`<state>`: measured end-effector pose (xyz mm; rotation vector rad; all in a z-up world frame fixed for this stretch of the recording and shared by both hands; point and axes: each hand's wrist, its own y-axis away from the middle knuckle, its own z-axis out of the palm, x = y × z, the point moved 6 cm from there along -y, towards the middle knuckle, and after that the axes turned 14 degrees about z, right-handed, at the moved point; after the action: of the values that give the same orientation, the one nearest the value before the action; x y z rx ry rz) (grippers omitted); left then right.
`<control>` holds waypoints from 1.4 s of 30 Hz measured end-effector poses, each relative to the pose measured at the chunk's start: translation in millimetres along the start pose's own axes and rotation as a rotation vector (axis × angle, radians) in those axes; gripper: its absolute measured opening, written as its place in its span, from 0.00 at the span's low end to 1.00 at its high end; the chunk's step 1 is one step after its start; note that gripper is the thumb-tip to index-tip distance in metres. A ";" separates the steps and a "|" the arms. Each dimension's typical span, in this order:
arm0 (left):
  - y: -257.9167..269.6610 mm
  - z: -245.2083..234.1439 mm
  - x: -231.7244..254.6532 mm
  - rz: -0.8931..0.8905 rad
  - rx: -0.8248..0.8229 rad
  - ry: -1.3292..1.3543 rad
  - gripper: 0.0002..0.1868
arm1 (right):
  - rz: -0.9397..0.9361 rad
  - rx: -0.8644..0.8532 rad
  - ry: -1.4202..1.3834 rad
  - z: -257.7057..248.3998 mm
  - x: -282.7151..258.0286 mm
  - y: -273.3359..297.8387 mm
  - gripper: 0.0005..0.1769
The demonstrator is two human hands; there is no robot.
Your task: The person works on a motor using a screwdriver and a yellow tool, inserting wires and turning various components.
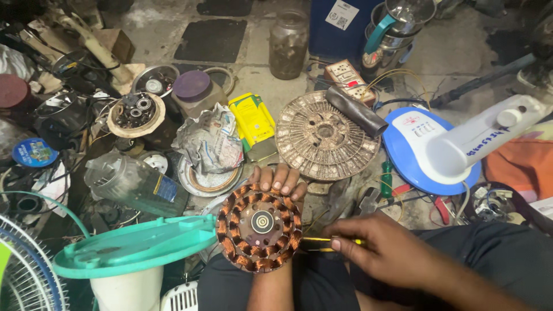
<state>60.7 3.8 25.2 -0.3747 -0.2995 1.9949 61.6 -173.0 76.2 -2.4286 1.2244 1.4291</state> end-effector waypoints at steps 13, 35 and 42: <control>2.6 -14.7 -0.6 0.085 0.044 0.196 0.24 | 0.261 -0.123 -0.013 10.8 3.3 3.6 0.19; -3.5 -23.2 4.6 0.080 -0.026 0.076 0.22 | 0.008 -0.057 -0.228 22.9 4.6 8.1 0.15; 10.5 -6.1 5.0 0.072 0.103 -0.026 0.23 | 0.249 -0.066 -0.473 57.5 53.7 13.6 0.19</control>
<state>52.4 4.1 15.0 -0.2976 -0.2010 2.0777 25.4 -189.9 7.0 -1.8495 1.3995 1.9871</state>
